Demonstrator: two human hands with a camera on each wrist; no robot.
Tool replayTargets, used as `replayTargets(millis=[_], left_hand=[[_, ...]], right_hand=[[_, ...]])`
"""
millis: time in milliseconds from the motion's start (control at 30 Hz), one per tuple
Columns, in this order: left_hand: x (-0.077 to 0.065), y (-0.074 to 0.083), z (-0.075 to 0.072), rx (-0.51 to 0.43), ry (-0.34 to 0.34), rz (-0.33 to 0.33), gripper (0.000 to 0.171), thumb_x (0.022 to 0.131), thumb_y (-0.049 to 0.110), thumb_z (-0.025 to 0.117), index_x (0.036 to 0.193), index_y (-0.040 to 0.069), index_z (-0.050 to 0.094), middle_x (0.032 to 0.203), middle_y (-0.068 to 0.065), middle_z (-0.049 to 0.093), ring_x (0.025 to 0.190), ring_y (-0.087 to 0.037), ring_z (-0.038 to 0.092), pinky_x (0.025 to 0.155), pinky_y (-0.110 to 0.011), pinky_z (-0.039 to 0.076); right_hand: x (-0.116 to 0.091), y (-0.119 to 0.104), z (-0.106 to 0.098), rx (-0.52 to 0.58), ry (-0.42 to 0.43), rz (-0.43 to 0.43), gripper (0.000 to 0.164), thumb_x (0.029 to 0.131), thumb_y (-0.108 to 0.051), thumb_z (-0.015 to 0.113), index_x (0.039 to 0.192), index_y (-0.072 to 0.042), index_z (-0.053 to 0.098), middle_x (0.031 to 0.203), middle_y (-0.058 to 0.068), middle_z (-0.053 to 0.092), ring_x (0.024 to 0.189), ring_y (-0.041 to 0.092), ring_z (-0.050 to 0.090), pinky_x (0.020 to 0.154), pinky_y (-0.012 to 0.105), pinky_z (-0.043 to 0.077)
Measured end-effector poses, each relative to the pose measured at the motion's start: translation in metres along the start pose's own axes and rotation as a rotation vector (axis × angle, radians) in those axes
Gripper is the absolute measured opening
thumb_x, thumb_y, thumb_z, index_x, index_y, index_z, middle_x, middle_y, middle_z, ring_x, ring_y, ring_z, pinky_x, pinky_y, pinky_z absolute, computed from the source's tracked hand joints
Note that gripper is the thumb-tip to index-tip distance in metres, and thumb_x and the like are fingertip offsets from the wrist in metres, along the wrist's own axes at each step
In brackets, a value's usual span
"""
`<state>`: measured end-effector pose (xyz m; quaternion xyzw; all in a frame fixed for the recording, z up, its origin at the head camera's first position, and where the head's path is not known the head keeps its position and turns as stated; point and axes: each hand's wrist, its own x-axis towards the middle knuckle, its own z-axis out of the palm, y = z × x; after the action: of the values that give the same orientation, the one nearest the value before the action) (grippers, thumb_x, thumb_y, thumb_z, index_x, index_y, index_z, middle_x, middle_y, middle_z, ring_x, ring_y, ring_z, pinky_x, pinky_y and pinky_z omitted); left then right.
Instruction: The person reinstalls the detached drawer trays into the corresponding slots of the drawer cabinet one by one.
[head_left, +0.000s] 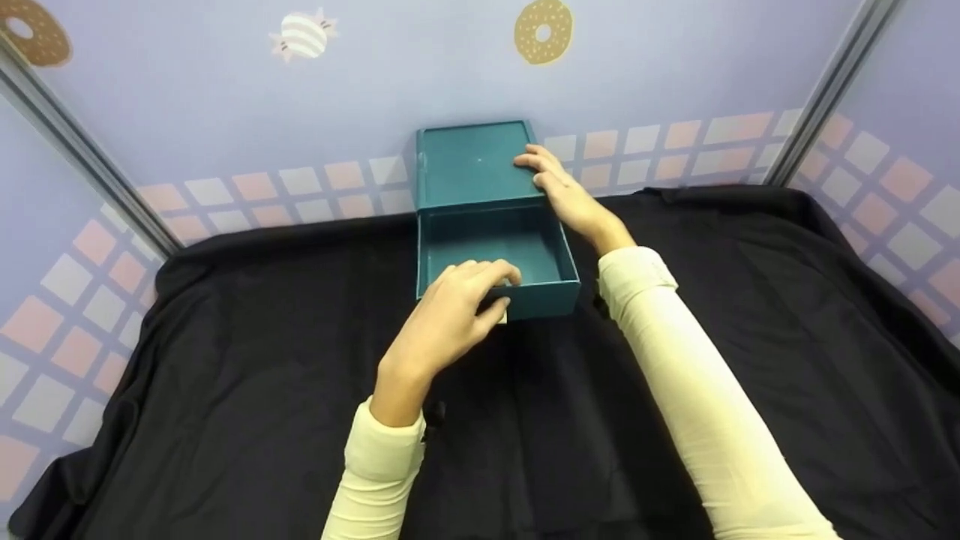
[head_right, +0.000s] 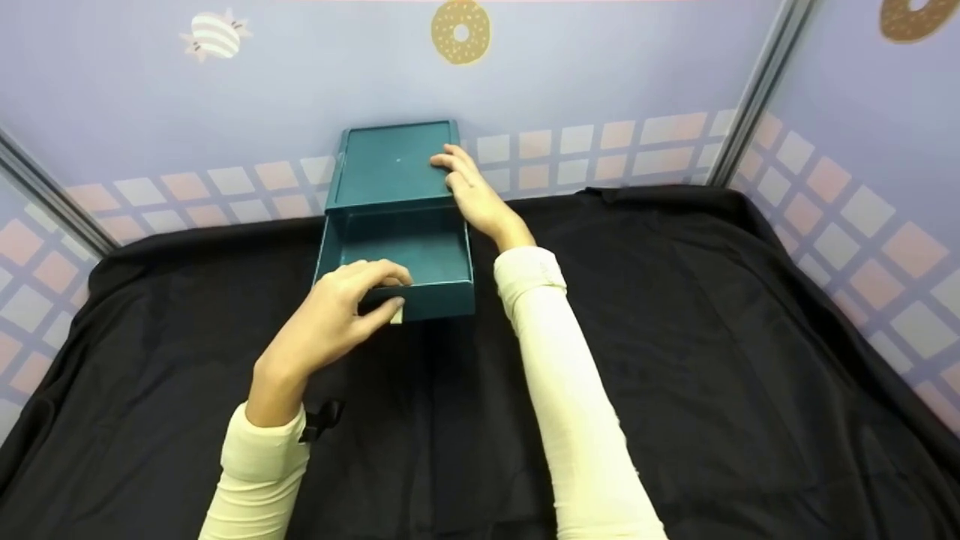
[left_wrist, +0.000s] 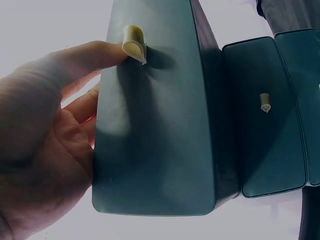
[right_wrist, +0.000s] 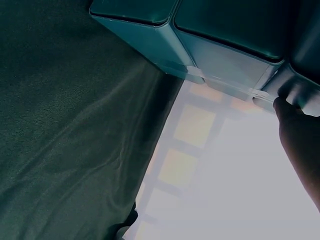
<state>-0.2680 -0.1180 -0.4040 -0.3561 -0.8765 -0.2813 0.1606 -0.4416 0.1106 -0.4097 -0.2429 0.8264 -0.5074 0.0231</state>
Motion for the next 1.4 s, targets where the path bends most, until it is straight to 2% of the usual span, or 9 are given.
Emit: replayTargets(millis=[233, 400, 500, 600, 733, 867, 933, 1167, 1400], left_hand=[[-0.008, -0.007, -0.014, -0.003, 0.033, 0.007, 0.019, 0.095, 0.004, 0.075, 0.113, 0.011, 0.074, 0.104, 0.0, 0.074, 0.097, -0.018, 0.068, 0.084, -0.041, 0.052], [-0.019, -0.015, -0.031, 0.022, 0.004, -0.024, 0.02, 0.094, 0.008, 0.077, 0.114, 0.012, 0.075, 0.106, 0.001, 0.073, 0.103, -0.02, 0.067, 0.088, -0.044, 0.049], [-0.023, -0.02, -0.04, 0.034, 0.023, -0.024, 0.018, 0.092, 0.009, 0.078, 0.11, 0.013, 0.076, 0.105, 0.0, 0.072, 0.104, -0.022, 0.065, 0.092, -0.046, 0.048], [-0.031, -0.027, -0.05, 0.04, 0.038, -0.064, 0.017, 0.089, 0.01, 0.08, 0.105, 0.014, 0.075, 0.106, -0.003, 0.068, 0.105, -0.024, 0.06, 0.095, -0.047, 0.046], [-0.042, -0.032, -0.057, 0.034, 0.035, -0.164, 0.017, 0.088, 0.014, 0.084, 0.097, 0.015, 0.069, 0.103, -0.005, 0.06, 0.101, -0.023, 0.054, 0.09, -0.042, 0.045], [-0.05, -0.03, -0.059, 0.02, 0.033, -0.251, 0.018, 0.09, 0.016, 0.085, 0.093, 0.015, 0.067, 0.095, -0.002, 0.058, 0.091, -0.018, 0.058, 0.08, -0.036, 0.049], [-0.052, -0.028, -0.059, 0.012, 0.032, -0.271, 0.018, 0.09, 0.016, 0.085, 0.093, 0.014, 0.068, 0.092, -0.002, 0.059, 0.086, -0.017, 0.059, 0.077, -0.034, 0.05], [-0.04, -0.024, -0.055, -0.032, 0.039, -0.245, 0.018, 0.091, 0.014, 0.085, 0.094, 0.01, 0.067, 0.091, -0.004, 0.059, 0.082, -0.019, 0.06, 0.076, -0.034, 0.051], [-0.04, -0.035, -0.051, -0.053, 0.067, -0.248, 0.019, 0.092, 0.012, 0.083, 0.095, 0.009, 0.065, 0.092, -0.006, 0.057, 0.082, -0.02, 0.059, 0.076, -0.033, 0.05]], right_hand=[[0.001, -0.001, -0.002, -0.009, -0.005, 0.005, 0.052, 0.108, -0.01, 0.028, 0.158, -0.001, 0.043, 0.177, 0.011, 0.013, 0.164, 0.027, 0.004, 0.131, 0.042, 0.005], [0.002, -0.001, -0.002, -0.021, -0.016, 0.027, 0.052, 0.109, -0.013, 0.028, 0.158, -0.005, 0.042, 0.177, 0.008, 0.013, 0.164, 0.023, 0.004, 0.131, 0.04, 0.005], [-0.001, -0.001, -0.005, -0.026, -0.013, 0.036, 0.053, 0.109, -0.014, 0.028, 0.16, -0.006, 0.04, 0.177, 0.007, 0.013, 0.164, 0.022, 0.003, 0.131, 0.039, 0.005], [0.0, -0.001, 0.0, -0.018, -0.02, 0.029, 0.055, 0.109, -0.014, 0.027, 0.163, -0.006, 0.036, 0.177, 0.007, 0.013, 0.164, 0.021, 0.004, 0.13, 0.037, 0.006], [0.003, 0.001, 0.01, -0.007, -0.027, 0.005, 0.058, 0.108, -0.012, 0.027, 0.165, -0.005, 0.033, 0.177, 0.008, 0.013, 0.164, 0.021, 0.004, 0.131, 0.037, 0.005], [0.008, 0.002, 0.018, -0.015, -0.047, -0.011, 0.057, 0.108, -0.011, 0.028, 0.165, -0.006, 0.034, 0.178, 0.007, 0.014, 0.164, 0.022, 0.004, 0.131, 0.039, 0.005], [0.009, 0.002, 0.019, -0.015, -0.06, 0.001, 0.057, 0.109, -0.013, 0.029, 0.165, -0.008, 0.034, 0.178, 0.005, 0.013, 0.165, 0.02, 0.003, 0.131, 0.039, 0.005], [0.006, 0.003, 0.008, -0.011, -0.045, 0.046, 0.059, 0.107, -0.016, 0.031, 0.165, -0.013, 0.036, 0.178, 0.0, 0.015, 0.164, 0.017, 0.005, 0.129, 0.038, 0.009], [0.005, 0.002, 0.007, -0.02, -0.066, 0.063, 0.059, 0.108, -0.019, 0.027, 0.167, -0.014, 0.033, 0.179, -0.001, 0.011, 0.164, 0.016, 0.002, 0.129, 0.041, 0.006]])
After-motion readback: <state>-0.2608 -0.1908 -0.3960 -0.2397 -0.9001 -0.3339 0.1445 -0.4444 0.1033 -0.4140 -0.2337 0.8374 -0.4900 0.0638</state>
